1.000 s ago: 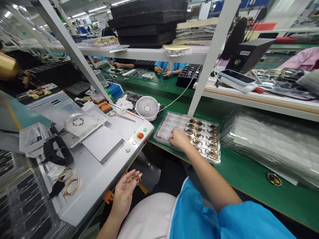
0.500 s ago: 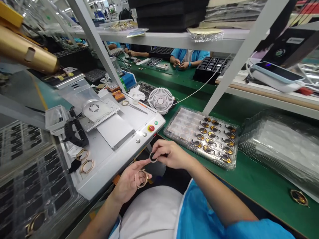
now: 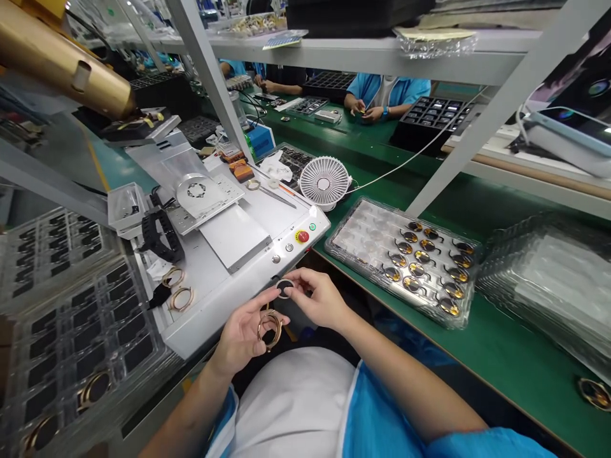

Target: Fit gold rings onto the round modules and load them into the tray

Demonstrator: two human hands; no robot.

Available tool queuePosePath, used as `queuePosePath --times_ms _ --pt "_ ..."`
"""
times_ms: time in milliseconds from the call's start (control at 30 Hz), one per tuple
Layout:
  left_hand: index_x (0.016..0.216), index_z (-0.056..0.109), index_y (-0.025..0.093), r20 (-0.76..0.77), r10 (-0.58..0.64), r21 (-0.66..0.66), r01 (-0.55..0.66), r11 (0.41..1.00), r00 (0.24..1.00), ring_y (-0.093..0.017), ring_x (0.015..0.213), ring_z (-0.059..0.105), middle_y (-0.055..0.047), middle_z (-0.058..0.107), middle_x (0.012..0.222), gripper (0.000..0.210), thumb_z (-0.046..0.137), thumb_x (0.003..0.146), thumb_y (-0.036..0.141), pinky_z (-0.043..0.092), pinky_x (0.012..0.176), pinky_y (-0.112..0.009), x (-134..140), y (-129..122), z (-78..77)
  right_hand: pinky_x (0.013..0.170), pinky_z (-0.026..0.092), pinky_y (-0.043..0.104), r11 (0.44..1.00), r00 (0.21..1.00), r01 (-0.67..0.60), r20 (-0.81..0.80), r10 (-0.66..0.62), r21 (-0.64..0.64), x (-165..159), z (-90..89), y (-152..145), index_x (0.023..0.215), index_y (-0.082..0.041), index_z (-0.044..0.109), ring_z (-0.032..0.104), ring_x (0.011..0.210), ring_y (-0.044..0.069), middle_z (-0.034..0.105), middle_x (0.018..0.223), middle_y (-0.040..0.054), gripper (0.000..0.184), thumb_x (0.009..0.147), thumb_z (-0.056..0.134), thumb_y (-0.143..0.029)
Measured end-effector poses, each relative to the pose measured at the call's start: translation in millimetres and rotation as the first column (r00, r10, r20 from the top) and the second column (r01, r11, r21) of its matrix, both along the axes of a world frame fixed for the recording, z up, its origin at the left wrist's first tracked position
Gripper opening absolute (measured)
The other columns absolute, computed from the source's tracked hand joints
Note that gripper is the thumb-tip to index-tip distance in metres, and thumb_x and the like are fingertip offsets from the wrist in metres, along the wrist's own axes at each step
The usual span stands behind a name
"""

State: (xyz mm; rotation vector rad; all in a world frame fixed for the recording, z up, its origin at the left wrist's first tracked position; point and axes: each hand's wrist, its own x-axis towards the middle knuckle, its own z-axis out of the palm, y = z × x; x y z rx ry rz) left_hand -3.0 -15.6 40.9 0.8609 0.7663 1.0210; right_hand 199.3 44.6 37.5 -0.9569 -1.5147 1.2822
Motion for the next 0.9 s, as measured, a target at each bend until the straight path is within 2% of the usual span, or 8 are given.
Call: queuePosePath --times_ms 133,233,367,433,500,567,700,900 --pt "0.141 0.064 0.021 -0.008 -0.011 0.047 0.011 0.999 1.000 -0.034 0.102 0.073 -0.023 0.066 0.135 0.095 0.100 0.056 0.041 0.061 0.072 -0.035 -1.8 -2.2 1.9 0.061 0.057 0.029 0.974 0.971 0.011 -0.231 -0.064 -0.225 -12.7 -2.4 -5.9 0.082 -0.020 0.064 0.065 0.062 0.015 0.068 0.073 0.0011 0.038 0.079 0.085 -0.051" --pt "0.139 0.066 0.023 -0.053 0.019 0.104 -0.014 0.994 0.998 -0.033 0.101 0.073 -0.022 0.050 0.155 0.088 0.100 0.057 0.031 0.061 0.073 -0.037 -1.3 -3.5 4.6 0.062 0.059 0.031 0.956 0.966 -0.011 -0.250 -0.065 -0.293 -16.0 -4.7 -6.7 0.079 -0.020 0.060 0.065 0.061 0.016 0.066 0.070 0.0008 0.039 0.079 0.084 -0.051" --pt "0.137 0.067 0.025 -0.105 -0.023 0.092 0.033 0.995 0.994 -0.034 0.105 0.074 -0.020 0.051 0.154 0.082 0.097 0.061 0.021 0.061 0.078 -0.039 -6.1 -1.2 8.8 0.068 0.059 0.030 0.998 0.999 0.030 -0.029 -0.029 0.055 -5.8 5.1 1.5 0.111 -0.021 0.067 0.066 0.080 0.017 0.069 0.102 0.0079 0.028 0.087 0.076 -0.034" --pt "0.138 0.066 0.023 -0.118 -0.083 0.070 0.091 0.993 0.990 -0.034 0.103 0.074 -0.020 0.064 0.139 0.082 0.097 0.062 0.021 0.061 0.079 -0.039 -10.8 1.0 10.1 0.071 0.058 0.031 0.959 0.989 -0.105 0.129 0.073 0.264 0.8 13.8 6.7 0.124 -0.022 0.067 0.066 0.086 0.018 0.068 0.110 0.0096 0.031 0.093 0.065 -0.024" --pt "0.141 0.063 0.021 -0.087 -0.143 0.045 0.147 0.988 0.986 -0.032 0.099 0.075 -0.018 0.075 0.117 0.086 0.098 0.062 0.023 0.060 0.080 -0.038 -14.7 2.4 9.6 0.073 0.057 0.032 0.904 0.962 -0.234 0.218 0.162 0.357 4.1 20.1 9.8 0.119 -0.022 0.071 0.067 0.087 0.019 0.069 0.103 0.0092 0.027 0.097 0.057 -0.018" --pt "0.142 0.061 0.022 -0.018 -0.132 0.012 0.133 0.991 0.991 -0.029 0.096 0.076 -0.016 0.075 0.115 0.091 0.099 0.060 0.032 0.059 0.079 -0.035 -16.6 2.2 7.0 0.070 0.056 0.030 0.898 0.964 -0.241 0.200 0.177 0.368 3.5 22.0 10.4 0.110 -0.021 0.074 0.067 0.085 0.019 0.068 0.099 0.0085 0.022 0.099 0.054 -0.018" --pt "0.133 0.068 0.026 0.103 0.013 -0.073 -0.006 0.997 0.995 -0.025 0.092 0.076 -0.015 0.062 0.142 0.089 0.100 0.053 0.047 0.057 0.075 -0.030 -15.0 -3.0 -1.9 0.060 0.052 0.026 0.930 0.975 -0.209 0.141 0.173 0.302 -2.9 17.1 6.7 0.095 -0.021 0.072 0.065 0.077 0.016 0.068 0.096 0.0078 0.017 0.101 0.056 -0.023" --pt "0.132 0.069 0.017 0.056 0.049 -0.083 -0.044 0.996 0.997 -0.032 0.100 0.075 -0.016 0.076 0.110 0.089 0.100 0.054 0.048 0.056 0.078 -0.033 -17.1 -7.9 -12.0 0.068 0.054 0.030 0.906 0.953 -0.287 0.189 0.237 0.313 -6.8 17.4 10.5 0.084 -0.021 0.069 0.065 0.085 0.019 0.067 0.103 0.0095 0.018 0.099 0.060 -0.027"
